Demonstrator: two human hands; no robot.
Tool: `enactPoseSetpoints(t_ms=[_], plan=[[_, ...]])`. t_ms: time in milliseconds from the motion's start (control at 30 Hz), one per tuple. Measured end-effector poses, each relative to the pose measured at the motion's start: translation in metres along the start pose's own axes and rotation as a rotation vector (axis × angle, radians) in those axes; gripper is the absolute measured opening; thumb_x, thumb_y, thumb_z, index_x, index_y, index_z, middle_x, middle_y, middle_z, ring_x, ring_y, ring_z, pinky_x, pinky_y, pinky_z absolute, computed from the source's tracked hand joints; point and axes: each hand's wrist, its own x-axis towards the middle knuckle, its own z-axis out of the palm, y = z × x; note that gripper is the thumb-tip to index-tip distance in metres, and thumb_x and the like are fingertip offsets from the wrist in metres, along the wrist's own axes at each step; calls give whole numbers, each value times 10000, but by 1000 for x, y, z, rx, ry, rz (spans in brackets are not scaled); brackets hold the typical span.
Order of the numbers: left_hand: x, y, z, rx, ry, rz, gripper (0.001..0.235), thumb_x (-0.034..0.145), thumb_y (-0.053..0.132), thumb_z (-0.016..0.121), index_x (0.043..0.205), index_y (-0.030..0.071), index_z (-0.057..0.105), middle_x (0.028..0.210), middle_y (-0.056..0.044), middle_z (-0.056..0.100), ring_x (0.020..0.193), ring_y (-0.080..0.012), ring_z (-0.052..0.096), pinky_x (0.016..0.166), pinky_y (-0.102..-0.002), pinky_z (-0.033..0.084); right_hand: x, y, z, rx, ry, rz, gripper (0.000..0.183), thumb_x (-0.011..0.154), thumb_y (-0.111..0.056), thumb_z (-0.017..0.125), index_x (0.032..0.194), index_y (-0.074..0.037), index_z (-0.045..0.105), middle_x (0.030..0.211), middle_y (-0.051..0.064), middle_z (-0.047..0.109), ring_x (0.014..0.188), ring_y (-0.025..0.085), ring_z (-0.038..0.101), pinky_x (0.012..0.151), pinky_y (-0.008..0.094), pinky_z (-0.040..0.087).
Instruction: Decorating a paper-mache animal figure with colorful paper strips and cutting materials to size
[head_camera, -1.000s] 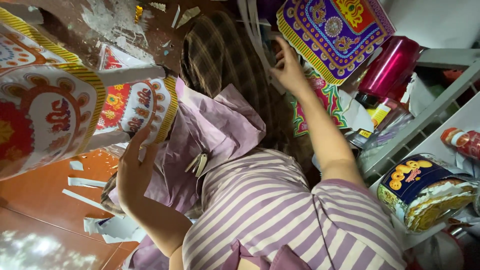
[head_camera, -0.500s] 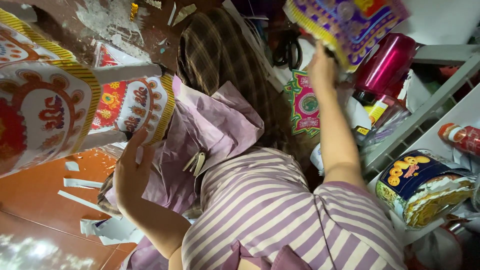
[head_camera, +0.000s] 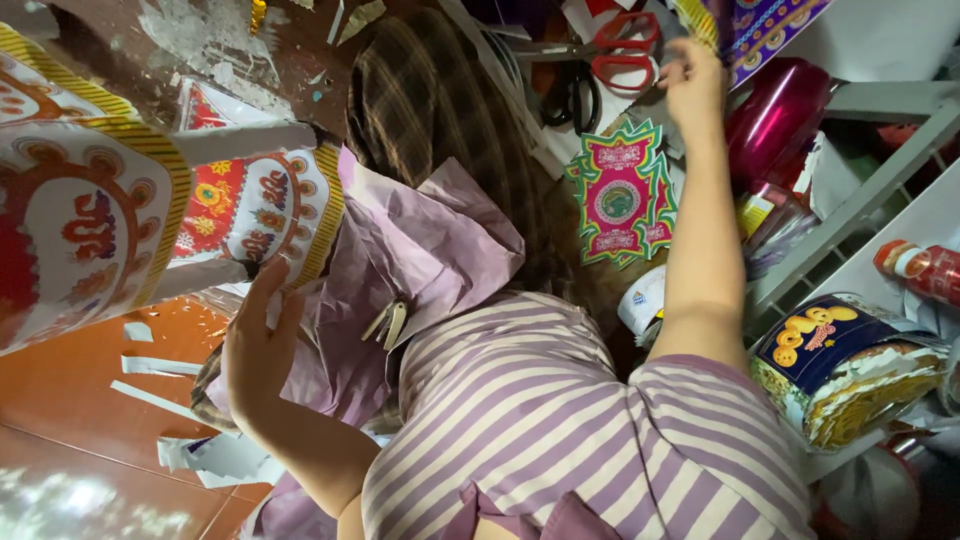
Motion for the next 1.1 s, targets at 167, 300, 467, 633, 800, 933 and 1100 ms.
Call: enactPoseSetpoints(t_ms=[167, 300, 467, 633, 800, 933, 1100], plan=[[6, 5, 1, -30, -20, 1, 431, 1011, 148, 591, 1424, 29, 573, 1374, -130, 661, 1208, -315, 647, 924, -417, 524, -39, -53, -1, -260, -583, 298, 380, 1013, 50, 494, 1265, -146, 700, 1329, 42, 669, 549, 77, 417, 481, 208, 383], [8, 3, 4, -38, -33, 38, 443, 1014, 155, 596, 1439, 34, 557, 1368, -136, 661, 1196, -318, 653, 907, -417, 529, -60, -31, 4, -372, -659, 249, 390, 1002, 65, 497, 1208, -160, 741, 1384, 20, 571, 738, 127, 495, 639, 227, 456], [14, 7, 5, -48, -84, 12, 406, 1063, 229, 549, 1450, 106, 569, 1377, -179, 635, 1283, -383, 580, 1065, -542, 449, -80, -20, -15, -175, -660, 3, 363, 925, 57, 480, 1056, -73, 793, 973, 232, 747, 1055, 444, 679, 958, 521, 503], [18, 24, 8, -39, -83, 9, 458, 975, 98, 597, 1426, 33, 552, 1403, -116, 640, 1239, -313, 624, 970, -403, 493, -56, -39, 4, -391, -392, 233, 519, 927, 120, 520, 1401, -74, 600, 1066, 168, 652, 738, 227, 547, 691, 357, 477], [23, 26, 12, -24, -99, -15, 458, 984, 133, 596, 1432, 46, 558, 1397, -117, 643, 1231, -305, 628, 963, -400, 497, -30, -4, 3, -471, -307, 241, 973, 868, 240, 491, 1661, -208, 148, 1270, 281, 589, 645, 239, 582, 537, 303, 542], [25, 30, 14, -7, -102, 6, 461, 977, 125, 621, 1425, 40, 558, 1387, -126, 648, 1211, -314, 640, 942, -404, 507, -26, 23, 8, -437, -68, -54, 672, 931, 83, 635, 1541, -33, 376, 1074, 255, 639, 844, 363, 663, 774, 503, 552], [28, 27, 21, -14, -109, 18, 453, 972, 111, 642, 1413, 42, 566, 1332, -116, 673, 1126, -292, 670, 890, -386, 520, -28, 21, 25, -626, -220, -35, 584, 883, -111, 825, 1385, 68, 584, 1298, 265, 505, 1242, 431, 464, 1046, 589, 430]])
